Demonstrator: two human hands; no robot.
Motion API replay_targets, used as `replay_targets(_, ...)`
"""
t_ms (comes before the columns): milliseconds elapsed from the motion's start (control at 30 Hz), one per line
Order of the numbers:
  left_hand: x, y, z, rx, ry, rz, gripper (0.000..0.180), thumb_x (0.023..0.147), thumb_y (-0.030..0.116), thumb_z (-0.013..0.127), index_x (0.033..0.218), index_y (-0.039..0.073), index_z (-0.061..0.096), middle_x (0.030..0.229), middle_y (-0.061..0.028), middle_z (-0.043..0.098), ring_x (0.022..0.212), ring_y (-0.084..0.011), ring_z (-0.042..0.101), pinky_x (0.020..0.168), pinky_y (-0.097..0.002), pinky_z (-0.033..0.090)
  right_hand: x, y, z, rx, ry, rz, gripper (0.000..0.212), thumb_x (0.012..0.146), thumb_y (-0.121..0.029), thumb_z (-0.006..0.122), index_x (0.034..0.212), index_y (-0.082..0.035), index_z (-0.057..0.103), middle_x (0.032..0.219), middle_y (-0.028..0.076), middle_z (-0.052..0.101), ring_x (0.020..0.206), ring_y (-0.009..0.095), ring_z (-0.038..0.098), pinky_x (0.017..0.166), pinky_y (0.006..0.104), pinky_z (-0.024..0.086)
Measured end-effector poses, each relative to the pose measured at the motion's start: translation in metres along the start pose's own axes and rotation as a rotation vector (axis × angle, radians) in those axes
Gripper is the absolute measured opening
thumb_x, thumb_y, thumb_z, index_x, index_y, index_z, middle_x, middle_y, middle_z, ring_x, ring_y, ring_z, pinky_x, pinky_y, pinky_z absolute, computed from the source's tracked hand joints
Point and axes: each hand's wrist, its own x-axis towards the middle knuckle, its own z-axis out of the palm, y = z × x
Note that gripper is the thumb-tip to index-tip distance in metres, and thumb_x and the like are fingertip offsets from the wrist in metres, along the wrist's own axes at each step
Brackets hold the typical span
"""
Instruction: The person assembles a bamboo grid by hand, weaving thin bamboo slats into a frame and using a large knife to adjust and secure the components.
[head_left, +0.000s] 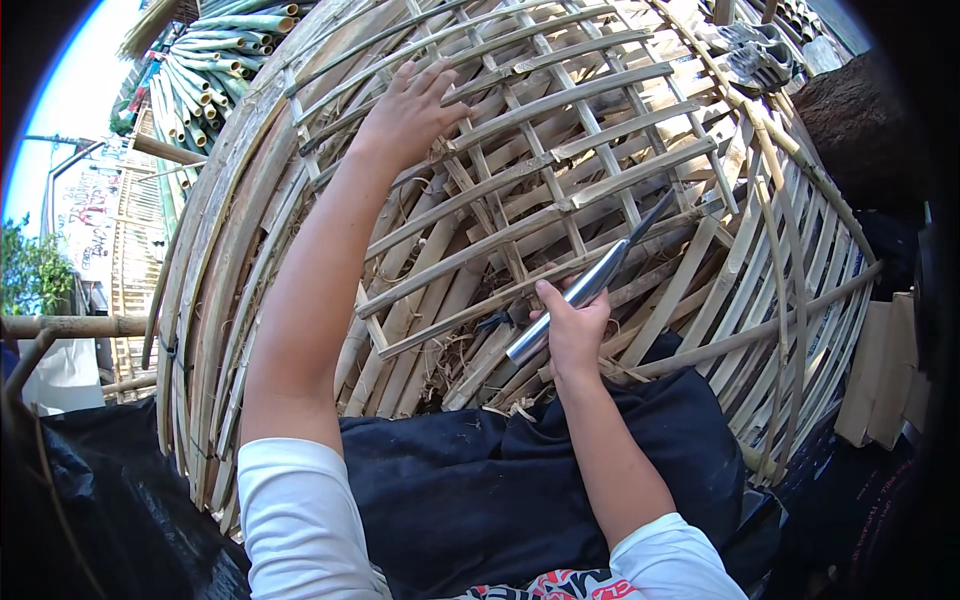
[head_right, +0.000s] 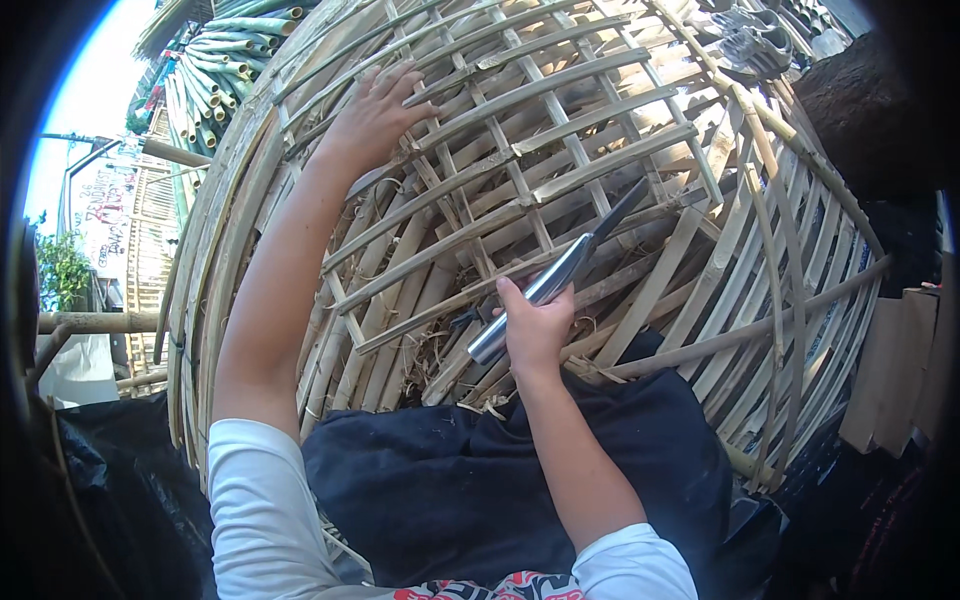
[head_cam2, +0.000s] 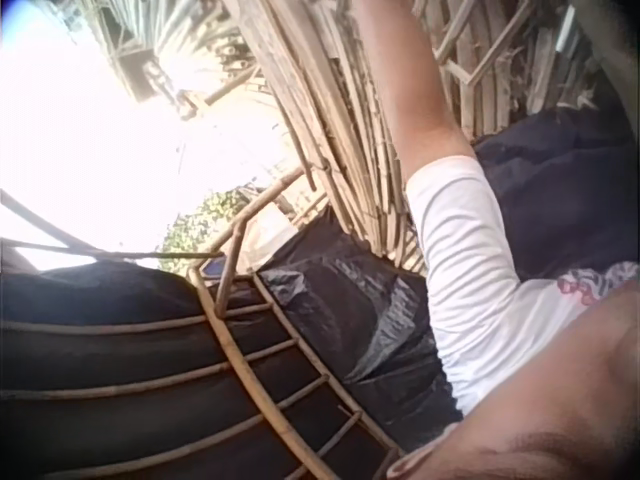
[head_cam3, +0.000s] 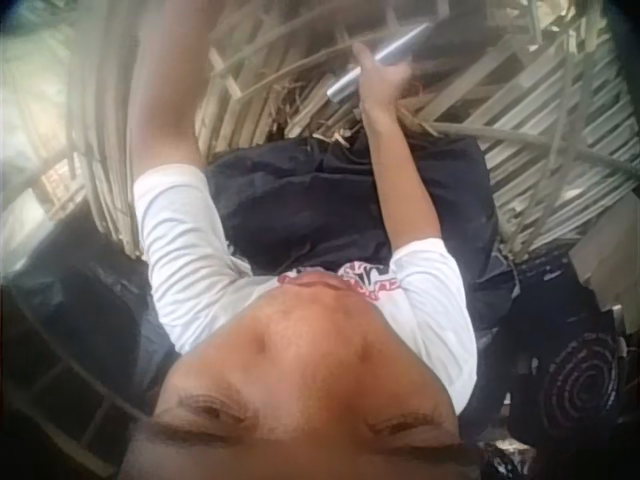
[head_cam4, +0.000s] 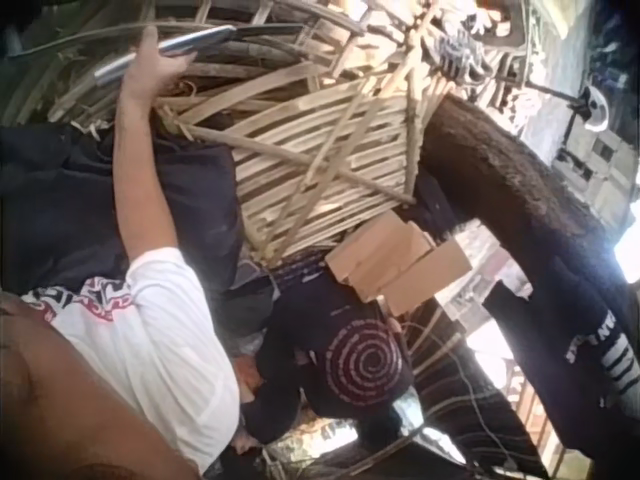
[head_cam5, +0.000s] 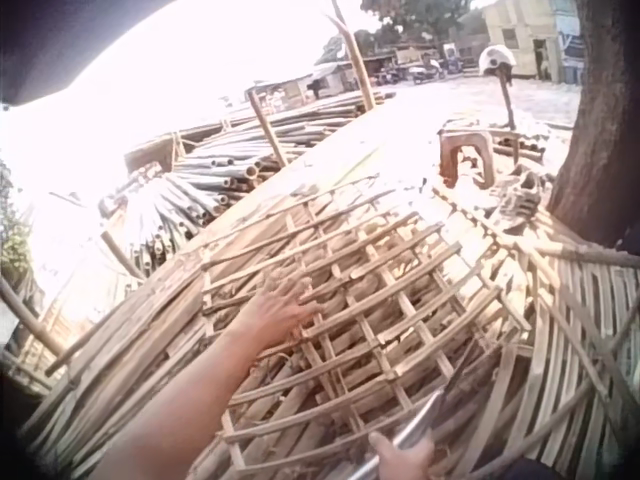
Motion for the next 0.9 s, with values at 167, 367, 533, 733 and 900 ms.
replay_targets(167, 0.002, 0.001, 0.014, -0.214, -0.072, -0.127, 0.081, 0.070, 0.004, 0.077, 0.139, 0.031, 0.045, 0.154, -0.0156, 0.030, 0.143, -0.0349, 0.031, 0.107, -0.0495, 0.043, 0.000, 0.007, 0.004, 0.067, -0.045, -0.002, 0.036, 0.083, 0.002, 0.068, 0.115, 0.000, 0.051, 0.111, 0.014, 0.065, 0.086, 0.017, 0.067, 0.059, 0.0288, 0.060)
replay_targets(367, 0.014, 0.007, 0.002, -0.127, -0.181, -0.130, 0.064, 0.083, 0.010, 0.067, 0.138, 0.034, 0.047, 0.147, -0.0146, 0.039, 0.129, -0.0333, 0.049, 0.087, -0.0439, 0.057, 0.005, 0.011, 0.001, 0.093, -0.083, -0.011, 0.041, 0.083, 0.003, 0.067, 0.117, 0.000, 0.044, 0.112, 0.015, 0.063, 0.084, 0.017, 0.066, 0.059, 0.0287, 0.060)
replay_targets(533, 0.024, 0.018, -0.007, -0.018, -0.240, -0.152, 0.060, 0.082, 0.012, 0.069, 0.136, 0.030, 0.049, 0.140, -0.0146, 0.044, 0.104, -0.0295, 0.065, 0.074, -0.0398, 0.059, 0.005, 0.016, 0.003, 0.137, -0.092, -0.051, 0.041, 0.083, 0.005, 0.066, 0.117, -0.001, 0.044, 0.108, 0.013, 0.063, 0.086, 0.018, 0.066, 0.066, 0.0299, 0.061)
replay_targets(733, 0.027, 0.011, -0.015, 0.004, -0.321, -0.091, 0.067, 0.075, 0.015, 0.076, 0.135, 0.027, 0.049, 0.136, -0.0149, 0.045, 0.085, -0.0265, 0.070, 0.069, -0.0376, 0.058, 0.004, 0.014, 0.004, 0.095, -0.089, -0.084, 0.041, 0.082, 0.007, 0.065, 0.116, -0.001, 0.042, 0.106, 0.012, 0.062, 0.089, 0.017, 0.065, 0.071, 0.0295, 0.060)
replay_targets(900, 0.026, 0.010, -0.036, 0.069, -0.395, -0.082, 0.073, 0.071, 0.018, 0.080, 0.136, 0.029, 0.049, 0.132, -0.0127, 0.047, 0.085, -0.0257, 0.070, 0.068, -0.0366, 0.058, 0.006, 0.011, 0.001, 0.078, -0.096, -0.068, 0.038, 0.082, 0.007, 0.065, 0.111, -0.001, 0.042, 0.103, 0.012, 0.061, 0.084, 0.015, 0.065, 0.064, 0.0265, 0.056)
